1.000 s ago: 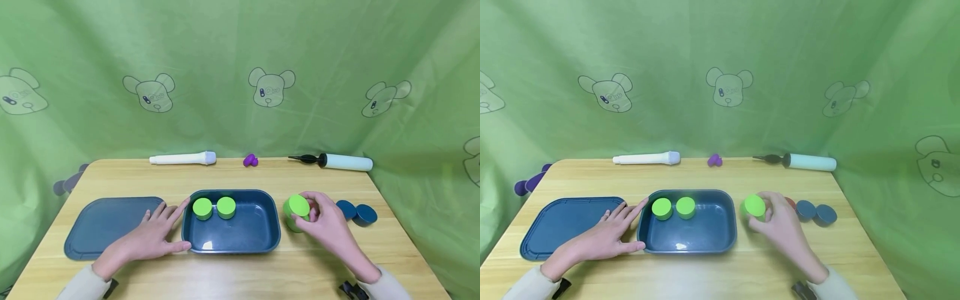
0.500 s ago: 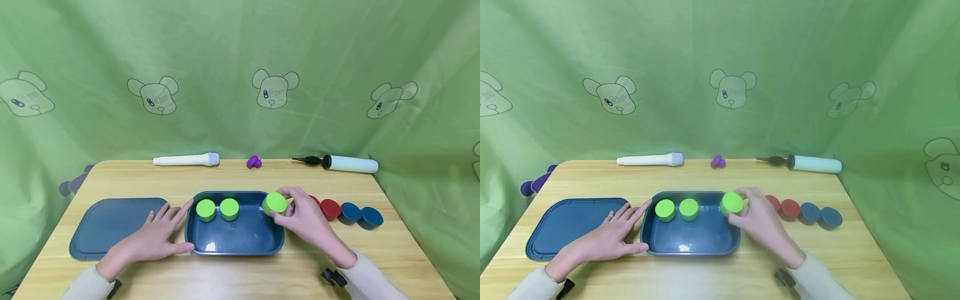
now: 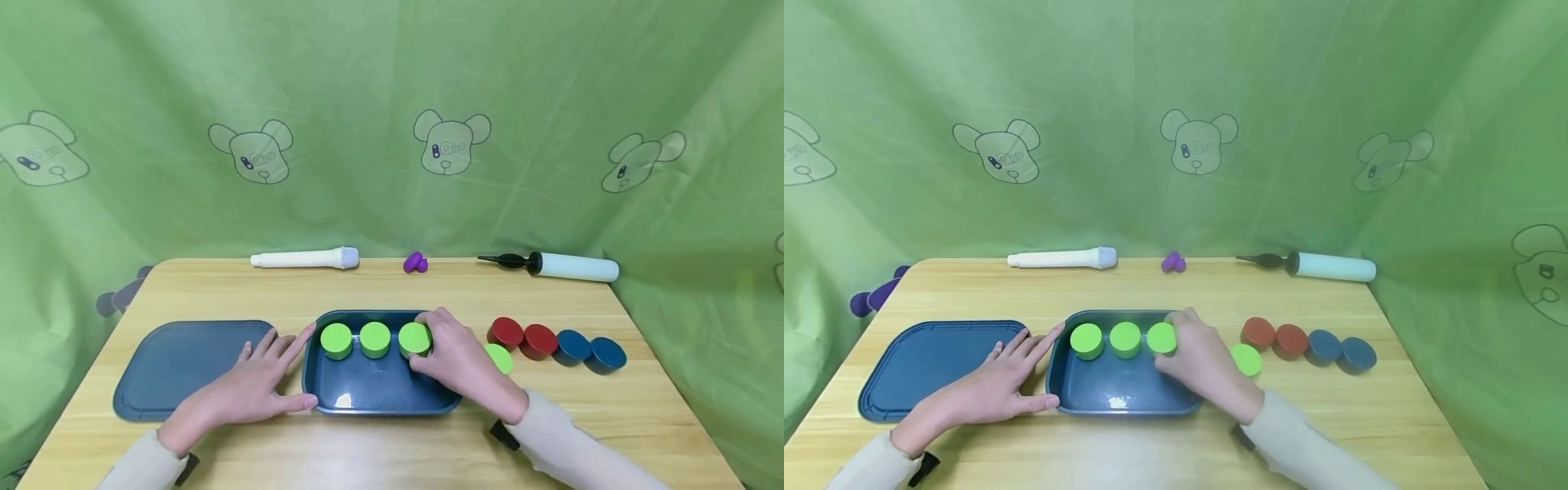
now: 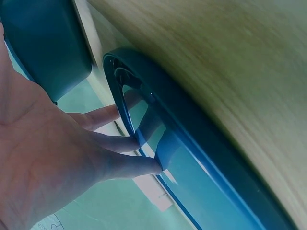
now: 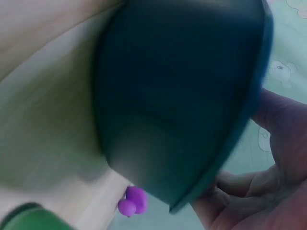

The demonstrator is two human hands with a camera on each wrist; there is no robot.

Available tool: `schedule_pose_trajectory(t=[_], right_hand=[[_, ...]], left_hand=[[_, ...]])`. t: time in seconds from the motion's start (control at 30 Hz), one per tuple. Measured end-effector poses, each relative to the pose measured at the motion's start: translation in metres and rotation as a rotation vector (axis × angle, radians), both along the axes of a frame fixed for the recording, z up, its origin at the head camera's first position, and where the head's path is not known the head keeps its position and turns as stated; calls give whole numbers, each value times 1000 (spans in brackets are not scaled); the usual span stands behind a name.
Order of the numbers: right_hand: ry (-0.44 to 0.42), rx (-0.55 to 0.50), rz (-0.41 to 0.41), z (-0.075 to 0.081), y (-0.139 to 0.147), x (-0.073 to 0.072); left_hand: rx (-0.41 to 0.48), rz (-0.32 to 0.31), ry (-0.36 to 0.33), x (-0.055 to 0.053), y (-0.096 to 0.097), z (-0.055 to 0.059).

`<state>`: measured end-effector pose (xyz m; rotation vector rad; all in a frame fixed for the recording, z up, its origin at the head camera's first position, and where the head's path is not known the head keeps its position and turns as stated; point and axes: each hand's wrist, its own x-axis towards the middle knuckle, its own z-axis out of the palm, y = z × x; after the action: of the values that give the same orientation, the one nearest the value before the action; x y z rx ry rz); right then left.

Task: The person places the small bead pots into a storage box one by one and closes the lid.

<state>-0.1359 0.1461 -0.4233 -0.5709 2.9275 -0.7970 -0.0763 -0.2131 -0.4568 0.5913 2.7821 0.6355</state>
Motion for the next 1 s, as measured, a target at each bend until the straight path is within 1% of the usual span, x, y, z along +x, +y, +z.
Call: schedule_pose_trajectory(t=[0.1,0.33,0.6,0.9,1.0], right_hand=[[-23,8,-4,-4,-7,-3],[-25,24,-4,-15,-15,-8],[-2,-26,6,-22,-22,-10],[-4,-70,-6,-23,-24,-5],[-22,-108,-22,-22,-22,-2]], left_hand=[[-1,-2,5,0,0,-1],[9,-3,3,0,1,-2],[4,-6,21,1,0,0],[4,2,14,0,0,-1],[2,3,15,0,0,-3]])
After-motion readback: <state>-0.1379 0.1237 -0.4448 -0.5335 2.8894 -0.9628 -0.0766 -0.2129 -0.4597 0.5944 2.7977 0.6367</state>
